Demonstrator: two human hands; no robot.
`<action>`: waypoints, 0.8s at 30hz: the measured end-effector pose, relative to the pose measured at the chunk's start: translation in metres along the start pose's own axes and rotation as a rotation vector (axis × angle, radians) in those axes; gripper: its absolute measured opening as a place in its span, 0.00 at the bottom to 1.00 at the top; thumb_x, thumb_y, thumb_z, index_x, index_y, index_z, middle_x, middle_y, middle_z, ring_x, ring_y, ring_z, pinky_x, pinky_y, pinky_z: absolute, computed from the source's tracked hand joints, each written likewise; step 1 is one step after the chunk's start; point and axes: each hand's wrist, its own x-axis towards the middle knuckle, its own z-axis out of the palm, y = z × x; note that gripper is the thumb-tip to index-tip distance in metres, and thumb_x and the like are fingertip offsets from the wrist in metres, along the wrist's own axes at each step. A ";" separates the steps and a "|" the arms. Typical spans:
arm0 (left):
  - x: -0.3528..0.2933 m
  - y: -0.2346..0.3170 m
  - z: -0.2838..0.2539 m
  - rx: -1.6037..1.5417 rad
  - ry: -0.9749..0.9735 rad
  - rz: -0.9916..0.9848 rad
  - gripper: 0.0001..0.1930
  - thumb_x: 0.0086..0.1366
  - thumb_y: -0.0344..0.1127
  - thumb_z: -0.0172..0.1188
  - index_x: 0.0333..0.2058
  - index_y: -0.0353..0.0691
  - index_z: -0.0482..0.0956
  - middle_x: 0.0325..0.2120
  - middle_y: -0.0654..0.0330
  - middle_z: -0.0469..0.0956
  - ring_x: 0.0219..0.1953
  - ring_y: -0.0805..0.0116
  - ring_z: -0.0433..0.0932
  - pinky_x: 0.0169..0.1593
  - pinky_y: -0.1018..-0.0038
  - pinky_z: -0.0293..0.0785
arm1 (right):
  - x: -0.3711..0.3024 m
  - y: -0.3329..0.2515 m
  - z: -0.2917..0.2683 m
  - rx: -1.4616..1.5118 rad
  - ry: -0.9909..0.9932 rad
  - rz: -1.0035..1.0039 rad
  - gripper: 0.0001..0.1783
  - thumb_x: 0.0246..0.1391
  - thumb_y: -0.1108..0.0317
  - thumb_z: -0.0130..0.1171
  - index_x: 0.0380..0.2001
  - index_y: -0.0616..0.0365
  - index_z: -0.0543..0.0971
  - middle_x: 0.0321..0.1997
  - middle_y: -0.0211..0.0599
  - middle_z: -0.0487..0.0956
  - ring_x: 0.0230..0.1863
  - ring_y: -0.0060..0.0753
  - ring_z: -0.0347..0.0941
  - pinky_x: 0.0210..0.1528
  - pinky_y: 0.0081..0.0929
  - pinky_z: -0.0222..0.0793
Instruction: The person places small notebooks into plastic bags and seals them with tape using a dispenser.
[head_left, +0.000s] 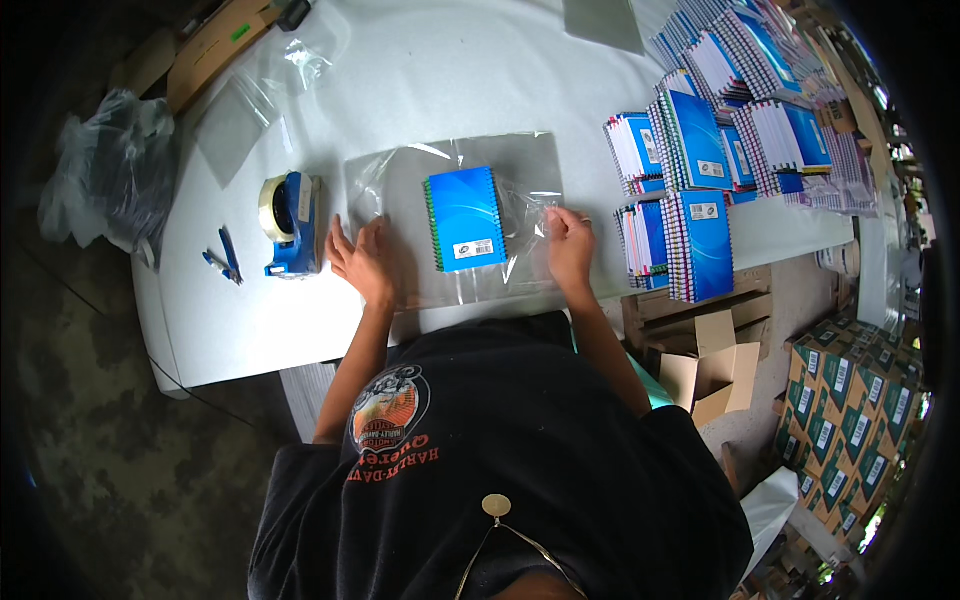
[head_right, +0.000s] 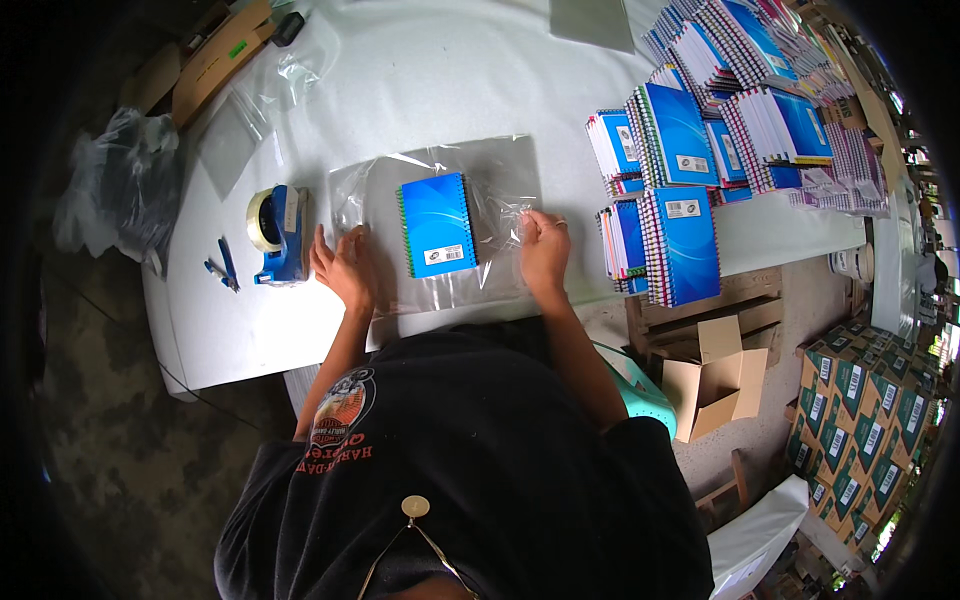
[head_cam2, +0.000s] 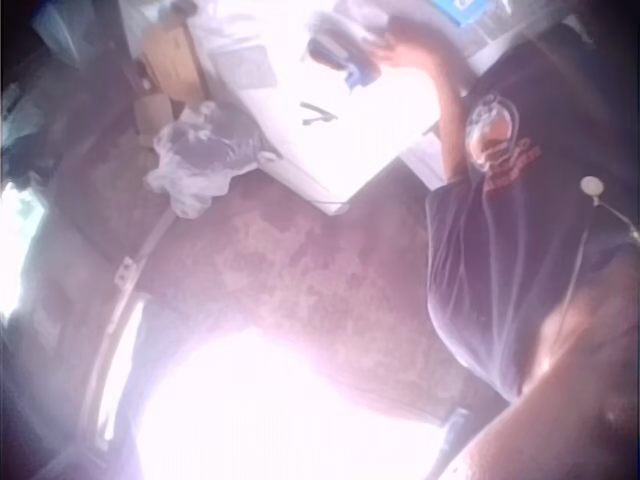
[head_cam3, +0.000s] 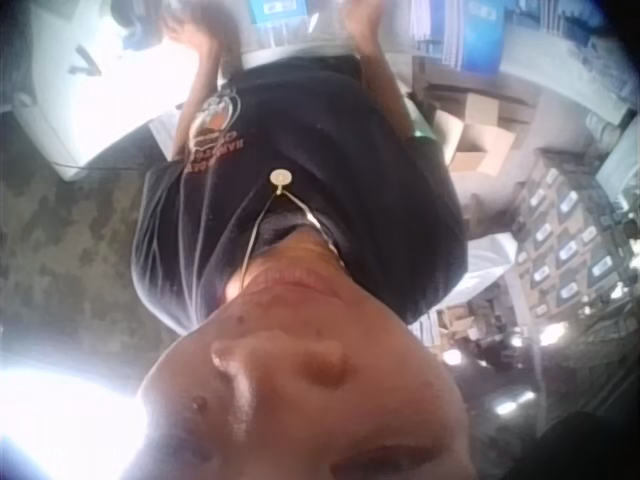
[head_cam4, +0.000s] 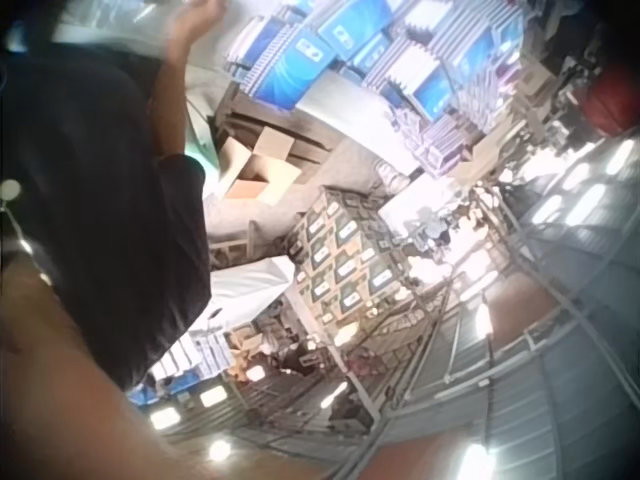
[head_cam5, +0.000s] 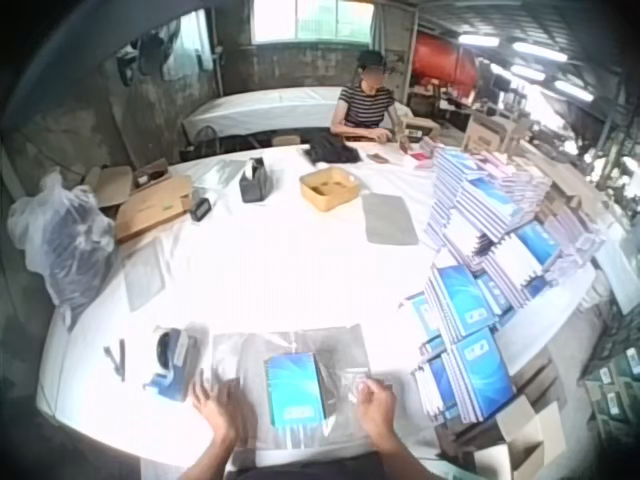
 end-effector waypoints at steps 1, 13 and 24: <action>0.002 0.001 -0.003 -0.040 -0.020 -0.034 0.15 0.55 0.38 0.61 0.43 0.47 0.75 0.54 0.55 0.65 0.56 0.51 0.59 0.56 0.57 0.54 | -0.001 -0.004 0.000 -0.133 0.052 -0.116 0.07 0.49 0.70 0.60 0.32 0.59 0.79 0.24 0.40 0.77 0.26 0.36 0.72 0.32 0.32 0.67; 0.038 -0.017 -0.011 -0.521 -0.229 -0.082 0.08 0.58 0.35 0.61 0.32 0.35 0.80 0.24 0.55 0.80 0.23 0.70 0.77 0.30 0.74 0.72 | 0.000 -0.026 -0.005 -0.077 0.042 0.033 0.01 0.45 0.72 0.58 0.24 0.55 0.76 0.25 0.40 0.75 0.32 0.44 0.72 0.35 0.38 0.66; 0.043 -0.011 -0.018 -0.644 -0.408 -0.106 0.14 0.64 0.42 0.56 0.36 0.34 0.75 0.23 0.58 0.74 0.23 0.72 0.70 0.24 0.78 0.66 | 0.010 -0.045 -0.008 -0.409 -0.124 0.145 0.05 0.39 0.73 0.55 0.19 0.60 0.79 0.31 0.49 0.78 0.36 0.49 0.75 0.36 0.42 0.72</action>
